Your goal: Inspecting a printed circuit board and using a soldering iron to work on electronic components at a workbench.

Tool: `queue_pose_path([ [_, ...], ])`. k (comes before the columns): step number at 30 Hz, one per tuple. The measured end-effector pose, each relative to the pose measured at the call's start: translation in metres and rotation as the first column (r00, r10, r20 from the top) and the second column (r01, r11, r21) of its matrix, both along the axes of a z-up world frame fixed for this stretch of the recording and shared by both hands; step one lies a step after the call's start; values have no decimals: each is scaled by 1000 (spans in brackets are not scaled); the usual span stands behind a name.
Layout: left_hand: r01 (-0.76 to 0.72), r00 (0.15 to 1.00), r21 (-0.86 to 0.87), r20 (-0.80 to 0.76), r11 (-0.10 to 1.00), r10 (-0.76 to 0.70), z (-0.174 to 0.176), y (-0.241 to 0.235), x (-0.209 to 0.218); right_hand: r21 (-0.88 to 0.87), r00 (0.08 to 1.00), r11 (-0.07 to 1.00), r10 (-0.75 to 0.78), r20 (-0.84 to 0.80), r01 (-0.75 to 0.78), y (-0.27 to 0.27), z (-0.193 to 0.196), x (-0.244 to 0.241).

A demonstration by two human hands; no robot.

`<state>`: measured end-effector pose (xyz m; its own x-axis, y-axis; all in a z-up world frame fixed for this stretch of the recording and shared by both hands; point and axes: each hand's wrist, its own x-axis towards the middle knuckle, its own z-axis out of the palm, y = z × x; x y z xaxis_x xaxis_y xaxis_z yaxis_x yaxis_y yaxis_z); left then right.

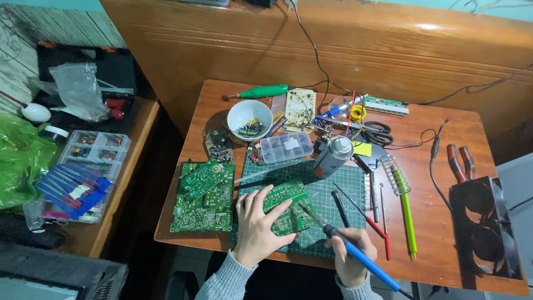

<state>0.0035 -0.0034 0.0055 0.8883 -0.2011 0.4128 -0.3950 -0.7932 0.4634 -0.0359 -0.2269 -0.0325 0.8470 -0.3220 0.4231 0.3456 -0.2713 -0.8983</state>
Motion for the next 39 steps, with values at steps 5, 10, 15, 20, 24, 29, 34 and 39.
queue_pose_path([
  [5, -32, 999, -4, -6, 999, 32, 1, 0, 2, 50, 999, 998, -44, 32, 42, 7, 5, -3],
  [10, -47, 998, 19, -39, 999, 48, 3, 1, 2, 88, 996, 993, -79, -35, 82, 14, 8, -9],
  [15, -41, 992, 5, -122, 999, 41, 9, 2, 5, 6, 989, 990, -142, -51, 142, 20, 17, -9],
  [20, -53, 989, -11, -140, 999, 50, 7, 2, 8, 52, 980, 985, -154, -127, 162, 24, 21, -12],
  [24, -49, 989, -21, -142, 999, 46, 7, 3, 8, 17, 974, 992, -118, -193, 124, 16, 12, -16],
  [29, -63, 994, -4, -94, 998, 62, 5, 2, 6, 29, 988, 995, -91, -121, 95, 18, 21, -15],
  [34, -61, 997, -2, -51, 998, 60, 5, 1, 5, -11, 995, 998, -70, -69, 70, 21, 22, -9],
  [39, -74, 997, 20, -36, 997, 75, 3, 0, 4, -27, 996, 997, -79, -29, 78, 20, 22, -10],
])
